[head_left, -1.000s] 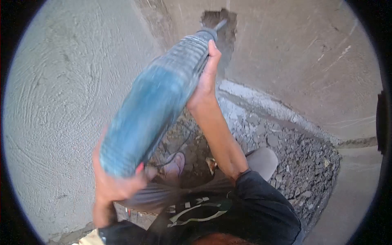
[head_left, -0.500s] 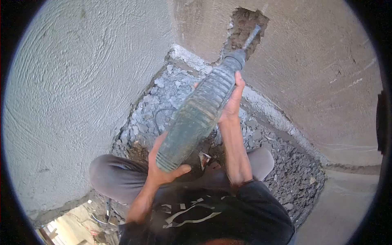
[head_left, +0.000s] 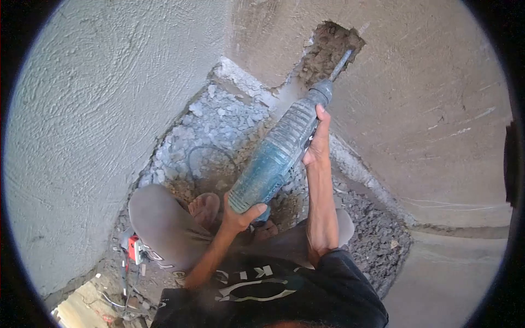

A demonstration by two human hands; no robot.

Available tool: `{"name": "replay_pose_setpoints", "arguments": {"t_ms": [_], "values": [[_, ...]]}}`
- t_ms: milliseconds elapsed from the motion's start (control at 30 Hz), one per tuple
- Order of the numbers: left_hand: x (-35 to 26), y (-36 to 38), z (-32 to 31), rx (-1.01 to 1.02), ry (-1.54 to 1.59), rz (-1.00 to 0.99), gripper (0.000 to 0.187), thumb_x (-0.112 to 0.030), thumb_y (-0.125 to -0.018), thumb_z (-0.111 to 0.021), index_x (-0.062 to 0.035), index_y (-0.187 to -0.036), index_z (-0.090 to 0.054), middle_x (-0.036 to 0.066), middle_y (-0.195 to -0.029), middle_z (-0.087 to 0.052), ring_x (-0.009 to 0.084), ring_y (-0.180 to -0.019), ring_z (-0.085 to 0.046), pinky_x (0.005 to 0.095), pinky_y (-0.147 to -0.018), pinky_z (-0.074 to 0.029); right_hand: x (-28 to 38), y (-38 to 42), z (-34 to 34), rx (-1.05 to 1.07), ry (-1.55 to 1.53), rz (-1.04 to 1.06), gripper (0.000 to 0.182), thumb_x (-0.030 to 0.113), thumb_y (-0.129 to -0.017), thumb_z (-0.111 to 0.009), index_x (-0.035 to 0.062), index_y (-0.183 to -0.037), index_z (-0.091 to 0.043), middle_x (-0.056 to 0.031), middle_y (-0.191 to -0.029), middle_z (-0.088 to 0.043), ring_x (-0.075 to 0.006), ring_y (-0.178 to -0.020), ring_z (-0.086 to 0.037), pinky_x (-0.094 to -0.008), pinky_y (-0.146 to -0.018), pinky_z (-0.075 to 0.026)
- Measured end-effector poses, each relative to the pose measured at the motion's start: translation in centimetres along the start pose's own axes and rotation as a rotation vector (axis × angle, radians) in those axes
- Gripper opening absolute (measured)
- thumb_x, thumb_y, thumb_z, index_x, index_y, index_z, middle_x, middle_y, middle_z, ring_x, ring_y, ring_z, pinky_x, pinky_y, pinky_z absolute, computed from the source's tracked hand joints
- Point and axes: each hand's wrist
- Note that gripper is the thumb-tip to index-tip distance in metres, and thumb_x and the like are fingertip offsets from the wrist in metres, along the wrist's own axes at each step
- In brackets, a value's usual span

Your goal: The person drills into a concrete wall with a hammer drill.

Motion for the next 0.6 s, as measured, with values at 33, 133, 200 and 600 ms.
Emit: {"name": "replay_pose_setpoints", "arguments": {"t_ms": [33,133,200,600], "values": [[0.2,-0.2,-0.1,0.000,0.013,0.004,0.039,-0.015,-0.074,-0.078,0.0024,-0.107,-0.067,0.007,-0.099,-0.072,0.0149,-0.088,-0.066,0.0318,-0.082,-0.052,0.0,-0.1,-0.1,0.007,0.004,0.006,0.050,0.050,-0.085,-0.068,0.0053,-0.106,-0.061,-0.0082,-0.089,-0.067,-0.0211,-0.075,-0.068,-0.0378,-0.071,-0.060],[0.3,-1.3,0.4,0.024,0.056,-0.021,0.041,-0.015,-0.074,-0.078,0.0022,-0.109,-0.067,0.007,-0.099,-0.072,0.0154,-0.087,-0.067,0.0315,-0.081,-0.052,0.3,-0.7,-0.9,-0.005,0.019,0.042,0.052,0.052,-0.085,-0.068,0.0052,-0.107,-0.060,-0.0087,-0.090,-0.067,-0.0205,-0.076,-0.067,-0.0372,-0.071,-0.059],[0.3,-2.0,-0.1,-0.018,-0.046,-0.060,0.040,-0.014,-0.074,-0.078,0.0024,-0.109,-0.067,0.008,-0.099,-0.072,0.0156,-0.088,-0.067,0.0317,-0.081,-0.052,1.2,-1.1,-1.6,0.038,0.114,0.037,0.056,0.051,-0.086,-0.063,0.0030,-0.114,-0.056,-0.0099,-0.096,-0.065,-0.0215,-0.083,-0.066,-0.0369,-0.075,-0.056],[0.5,2.7,1.2,-0.030,-0.158,-0.071,0.060,-0.019,-0.072,-0.079,0.0042,-0.123,-0.058,0.012,-0.112,-0.068,0.0209,-0.100,-0.064,0.0344,-0.092,-0.049,-4.0,0.8,2.2,0.017,0.114,-0.014,0.056,0.053,-0.087,-0.063,0.0030,-0.113,-0.059,-0.0104,-0.097,-0.067,-0.0206,-0.082,-0.066,-0.0360,-0.075,-0.056]]}}
Point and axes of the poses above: each hand's wrist, its own y-axis away from the middle knuckle, its own z-axis out of the back of the hand, x = y × z
